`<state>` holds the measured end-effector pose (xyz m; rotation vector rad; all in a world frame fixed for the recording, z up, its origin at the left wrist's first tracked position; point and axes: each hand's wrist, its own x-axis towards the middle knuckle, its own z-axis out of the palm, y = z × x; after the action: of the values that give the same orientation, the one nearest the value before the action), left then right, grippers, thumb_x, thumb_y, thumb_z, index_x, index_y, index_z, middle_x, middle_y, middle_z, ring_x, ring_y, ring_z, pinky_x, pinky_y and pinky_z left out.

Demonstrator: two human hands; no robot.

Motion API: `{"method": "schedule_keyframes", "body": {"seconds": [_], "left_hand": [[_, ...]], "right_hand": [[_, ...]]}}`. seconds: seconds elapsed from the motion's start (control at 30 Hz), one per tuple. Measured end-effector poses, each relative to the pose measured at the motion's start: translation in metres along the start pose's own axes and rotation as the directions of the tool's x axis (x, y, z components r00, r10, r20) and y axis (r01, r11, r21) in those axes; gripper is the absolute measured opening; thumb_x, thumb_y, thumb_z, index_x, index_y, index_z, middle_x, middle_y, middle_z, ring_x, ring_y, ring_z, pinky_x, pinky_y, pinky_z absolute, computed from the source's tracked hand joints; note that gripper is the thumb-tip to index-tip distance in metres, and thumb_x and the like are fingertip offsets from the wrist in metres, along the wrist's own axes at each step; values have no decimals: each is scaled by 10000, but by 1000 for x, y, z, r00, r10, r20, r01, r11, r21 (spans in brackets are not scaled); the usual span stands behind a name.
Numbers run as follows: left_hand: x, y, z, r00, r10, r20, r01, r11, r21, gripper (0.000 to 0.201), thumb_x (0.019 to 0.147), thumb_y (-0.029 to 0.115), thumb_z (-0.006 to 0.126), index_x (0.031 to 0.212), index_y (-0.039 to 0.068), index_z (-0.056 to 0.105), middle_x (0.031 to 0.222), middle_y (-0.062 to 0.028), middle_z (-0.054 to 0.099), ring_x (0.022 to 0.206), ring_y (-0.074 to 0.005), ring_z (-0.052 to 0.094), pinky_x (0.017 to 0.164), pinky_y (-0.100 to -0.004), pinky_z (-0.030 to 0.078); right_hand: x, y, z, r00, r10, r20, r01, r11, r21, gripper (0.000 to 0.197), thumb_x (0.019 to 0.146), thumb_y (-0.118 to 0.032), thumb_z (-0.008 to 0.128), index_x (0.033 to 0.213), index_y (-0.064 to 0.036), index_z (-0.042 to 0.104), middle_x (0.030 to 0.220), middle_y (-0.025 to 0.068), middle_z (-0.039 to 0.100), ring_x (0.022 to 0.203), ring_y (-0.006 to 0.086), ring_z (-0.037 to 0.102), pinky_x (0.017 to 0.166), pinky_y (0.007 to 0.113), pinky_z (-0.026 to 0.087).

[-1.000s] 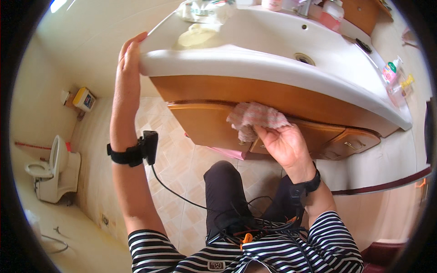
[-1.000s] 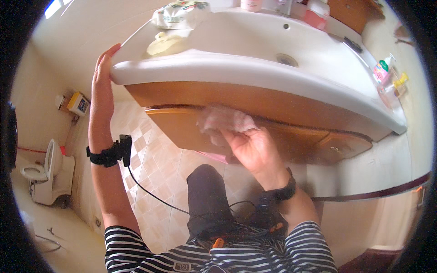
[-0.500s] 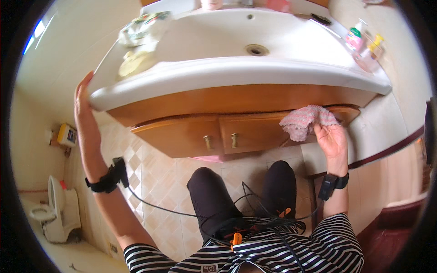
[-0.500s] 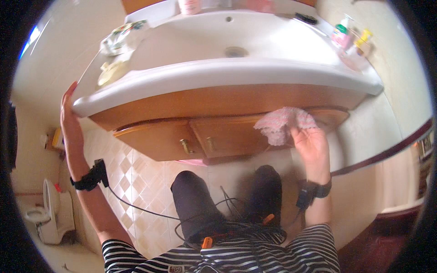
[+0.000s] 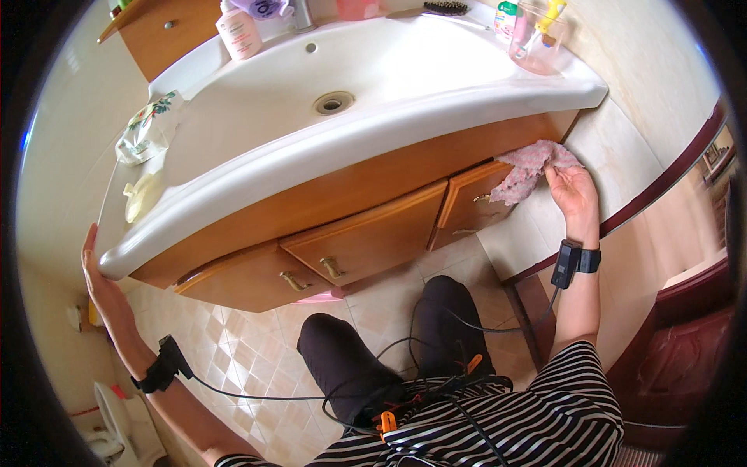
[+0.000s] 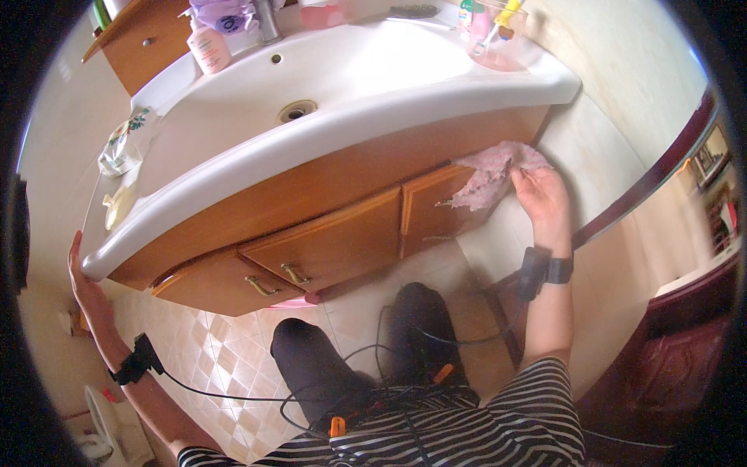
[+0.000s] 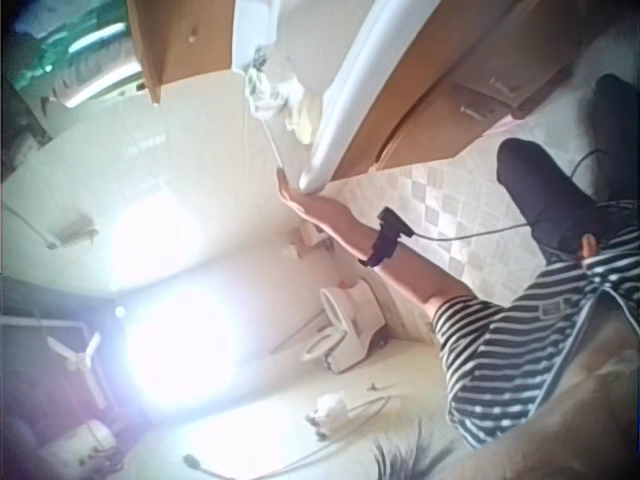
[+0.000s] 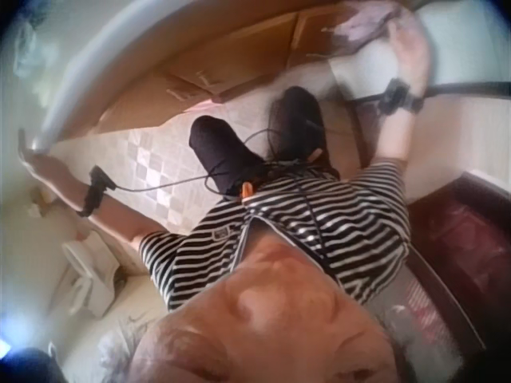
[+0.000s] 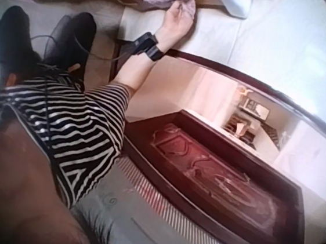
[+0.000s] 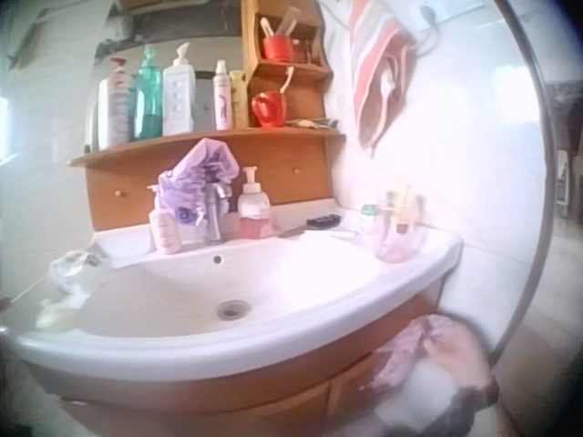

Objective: Cleaning the bathroom sink, walls, and cabinet with a cloth.

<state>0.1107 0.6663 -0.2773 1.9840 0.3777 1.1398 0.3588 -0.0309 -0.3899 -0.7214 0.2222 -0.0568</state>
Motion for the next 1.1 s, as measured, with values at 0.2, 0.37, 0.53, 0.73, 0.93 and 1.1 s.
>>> {"method": "schedule_keyframes", "body": {"seconds": [0.2,0.37,0.53,0.73,0.93,1.1], "left_hand": [[0,4,-6,999,-28,-17,28,1000,-10,582,1015,450,388,1444,66,474,1515,-86,423,1413,-205,319,1181,-411,193],[2,1,-8,998,-61,0,61,993,-101,536,1015,417,415,1415,71,505,1463,-75,467,1349,-202,408,1146,-364,279],[1,5,-4,983,-178,-50,171,979,-114,548,1007,423,430,1421,71,500,1459,-81,467,1355,-223,416,1141,-387,297],[5,-4,-15,964,-210,-162,215,976,16,536,1000,449,451,1403,104,529,1458,-66,472,1346,-221,426,1133,-405,304],[14,-6,-33,905,-355,-236,375,926,47,539,982,471,492,1384,118,547,1271,-45,596,1175,-150,551,1013,-352,390],[5,21,-2,916,-341,-213,385,894,228,511,1002,407,458,1387,81,538,1291,-70,578,1167,-189,542,1010,-357,409]], "right_hand": [[19,-2,-26,997,-80,-19,82,990,116,264,922,66,404,1141,77,550,1228,192,601,1182,297,564,1053,403,473],[27,21,-53,937,-283,205,263,957,120,389,923,-38,425,1292,32,525,1297,152,596,1206,256,575,1065,403,452],[18,28,-48,895,-338,292,322,941,103,394,953,-141,504,1314,19,500,1308,125,584,1212,247,553,1069,398,423],[14,35,-41,895,-427,129,425,904,45,317,912,-63,513,1209,23,584,1237,128,615,1085,220,607,946,361,474],[-9,67,20,852,-521,-39,514,850,-118,327,1010,-85,493,1306,36,559,1125,78,620,906,127,593,773,277,493],[-30,103,38,613,-763,205,748,475,-464,341,1022,-18,430,1341,32,539,998,80,598,754,120,573,627,250,488]]}}
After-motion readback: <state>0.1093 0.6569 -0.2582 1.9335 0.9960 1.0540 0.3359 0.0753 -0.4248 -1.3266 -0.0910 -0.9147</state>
